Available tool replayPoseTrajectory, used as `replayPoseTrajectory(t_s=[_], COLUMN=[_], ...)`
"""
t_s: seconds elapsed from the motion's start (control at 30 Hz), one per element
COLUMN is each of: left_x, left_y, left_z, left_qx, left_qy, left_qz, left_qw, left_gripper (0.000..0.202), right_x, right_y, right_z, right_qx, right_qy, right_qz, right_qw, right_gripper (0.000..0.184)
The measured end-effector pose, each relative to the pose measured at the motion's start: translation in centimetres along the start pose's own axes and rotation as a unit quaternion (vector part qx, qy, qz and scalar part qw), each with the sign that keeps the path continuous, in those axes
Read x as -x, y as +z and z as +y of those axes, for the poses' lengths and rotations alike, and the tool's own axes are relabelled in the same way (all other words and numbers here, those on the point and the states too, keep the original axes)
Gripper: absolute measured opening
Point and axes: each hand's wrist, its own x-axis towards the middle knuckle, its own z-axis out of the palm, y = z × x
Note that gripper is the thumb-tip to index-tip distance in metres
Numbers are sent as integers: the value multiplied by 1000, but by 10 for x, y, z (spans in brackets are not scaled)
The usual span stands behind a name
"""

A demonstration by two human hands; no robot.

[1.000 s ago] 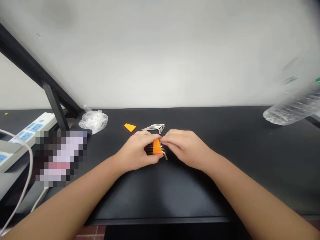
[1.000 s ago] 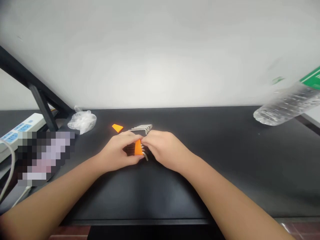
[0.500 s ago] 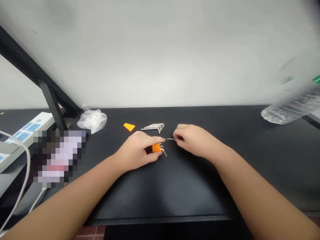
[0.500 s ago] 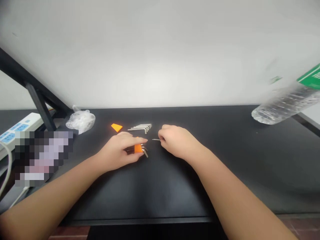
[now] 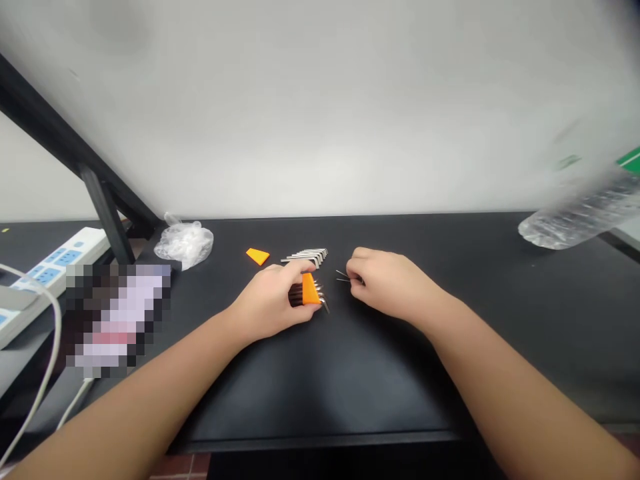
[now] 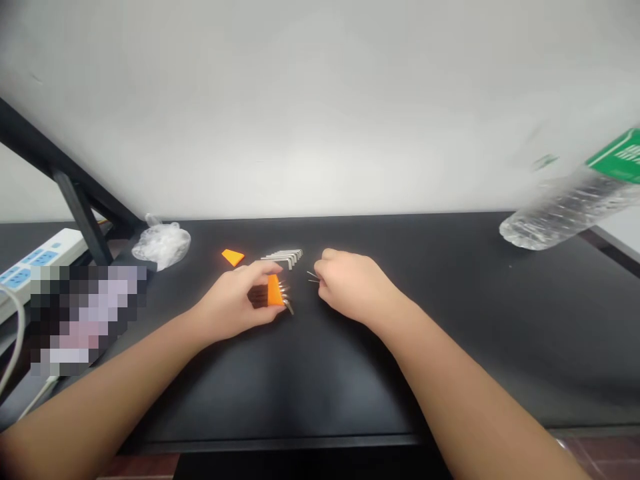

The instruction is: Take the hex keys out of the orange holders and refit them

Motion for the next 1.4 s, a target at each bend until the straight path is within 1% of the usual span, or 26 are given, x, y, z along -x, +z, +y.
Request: replayPoseTrajectory(t_s=[0.07,0.13,0.3,0.47,0.57,0.93,1.07,1.23,1.4], left_x=[0,-1,-2,-2,-2,-1,-1,-1,-1], left_y=[0,1,2,4,4,4,5,5,4], left_z=[-1,-2,-4,-6,-6,-6,-7,-7,-8], left_qx=[-16,-29,-36,-39,-39,-39,-38,-42,-34], left_qy=[6,22,62,66,65,65,60,50,54], left_qz=[4,9,20,13,14,24,20,8,7], left_qw=[1000,999,997,997,997,997,997,998,998], left_gripper=[51,49,49,48,49,49,50,52,51], right_x=[0,0,0,0,0,2,5,8,8], right_y=[-2,-4,-6,-2,-3,-6,-8,-12,-10], right_z=[-1,-3,-9,-8,-8,-9,-13,-17,-16], right_qx=[-27,-66,-156,-187,-196,-191,-178,-133,-135], right_qy=[-2,-19,-101,-160,-178,-166,-149,-135,-134], right_qz=[8,16,47,75,87,82,65,43,55], right_qw=[1000,998,981,966,960,964,971,981,980], right_gripper=[14,13,14,18,21,24,24,25,24])
